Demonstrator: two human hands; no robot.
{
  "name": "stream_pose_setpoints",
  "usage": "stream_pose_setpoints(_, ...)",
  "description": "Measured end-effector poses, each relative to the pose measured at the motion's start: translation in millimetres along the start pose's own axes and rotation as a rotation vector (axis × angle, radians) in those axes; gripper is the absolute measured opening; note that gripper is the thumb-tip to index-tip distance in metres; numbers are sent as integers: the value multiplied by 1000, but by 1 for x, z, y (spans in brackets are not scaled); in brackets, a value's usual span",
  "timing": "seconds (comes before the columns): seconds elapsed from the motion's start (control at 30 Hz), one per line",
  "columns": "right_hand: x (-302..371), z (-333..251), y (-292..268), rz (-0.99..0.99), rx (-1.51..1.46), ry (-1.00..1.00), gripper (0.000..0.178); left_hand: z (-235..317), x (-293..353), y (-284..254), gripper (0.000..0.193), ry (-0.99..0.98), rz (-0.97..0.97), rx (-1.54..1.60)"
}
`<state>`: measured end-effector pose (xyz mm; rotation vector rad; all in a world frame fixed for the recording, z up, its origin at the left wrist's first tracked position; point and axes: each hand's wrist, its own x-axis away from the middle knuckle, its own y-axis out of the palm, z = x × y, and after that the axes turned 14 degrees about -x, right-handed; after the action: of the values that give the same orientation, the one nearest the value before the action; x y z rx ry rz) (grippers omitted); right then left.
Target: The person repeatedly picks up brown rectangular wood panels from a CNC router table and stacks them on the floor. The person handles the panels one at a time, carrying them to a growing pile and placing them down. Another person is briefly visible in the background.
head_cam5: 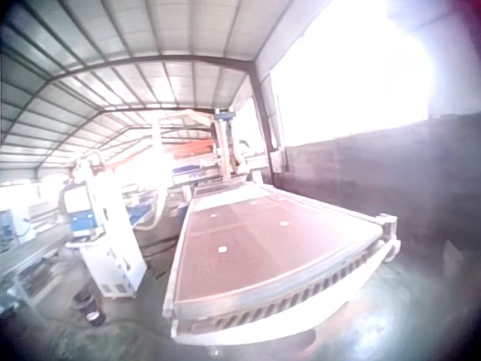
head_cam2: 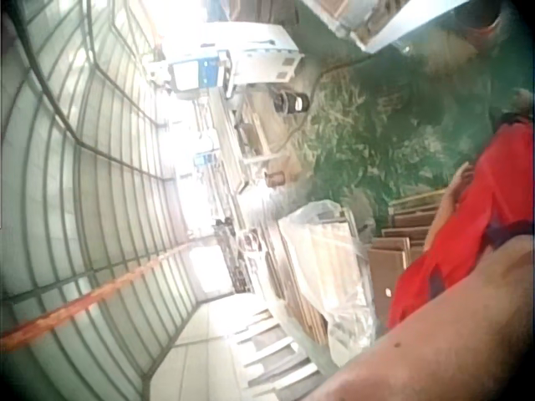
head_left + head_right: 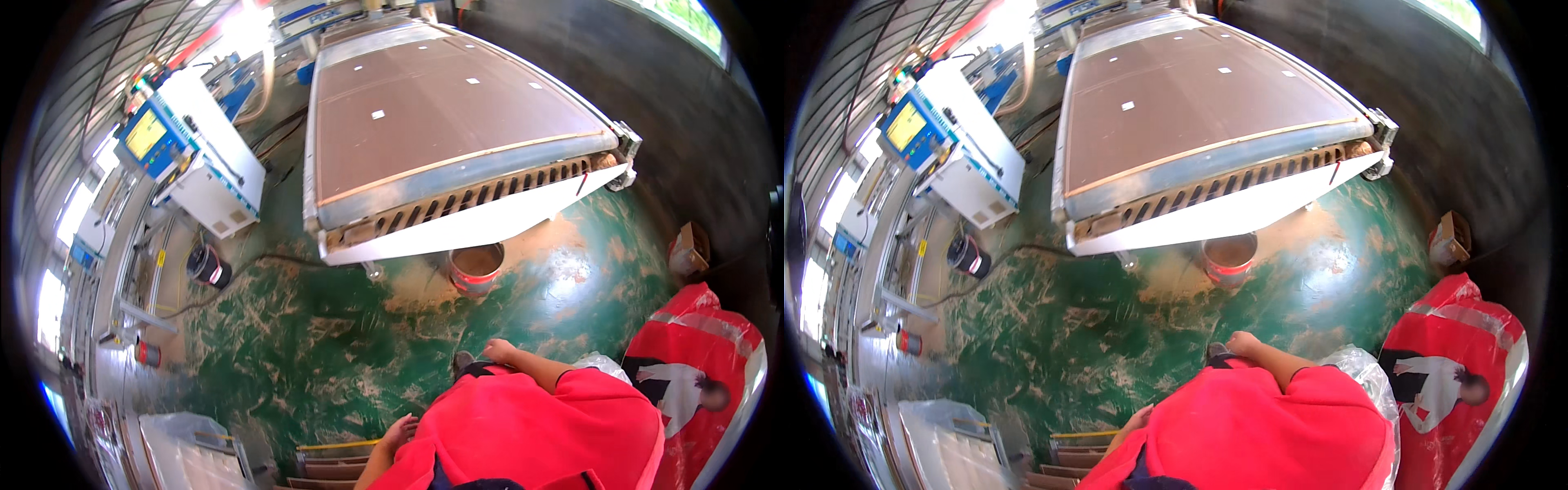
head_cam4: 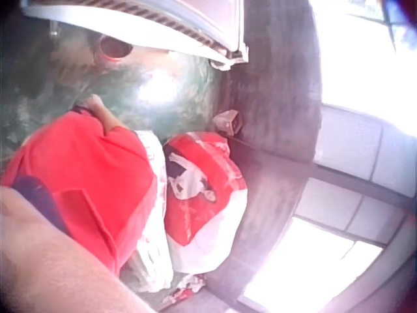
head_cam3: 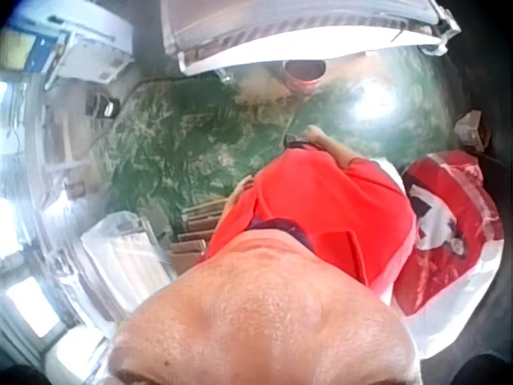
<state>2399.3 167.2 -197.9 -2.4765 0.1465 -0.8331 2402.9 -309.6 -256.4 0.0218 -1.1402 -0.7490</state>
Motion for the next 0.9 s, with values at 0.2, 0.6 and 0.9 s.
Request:
stream_pose_setpoints(0.2, -24, -39, -111, -45, -335, 267, 38, 193, -16, 59, 55, -86, 83, -176)
stream_pose_setpoints(0.6, 43, 136, -167, 514, -1063, 612, 27, 435, -195, 173, 73, -258, -239, -992)
stream_pose_setpoints(0.9, 37, 305, -42, 537, -456, 474, 28, 536, -250, 367, 55, -102, -508, -1229)
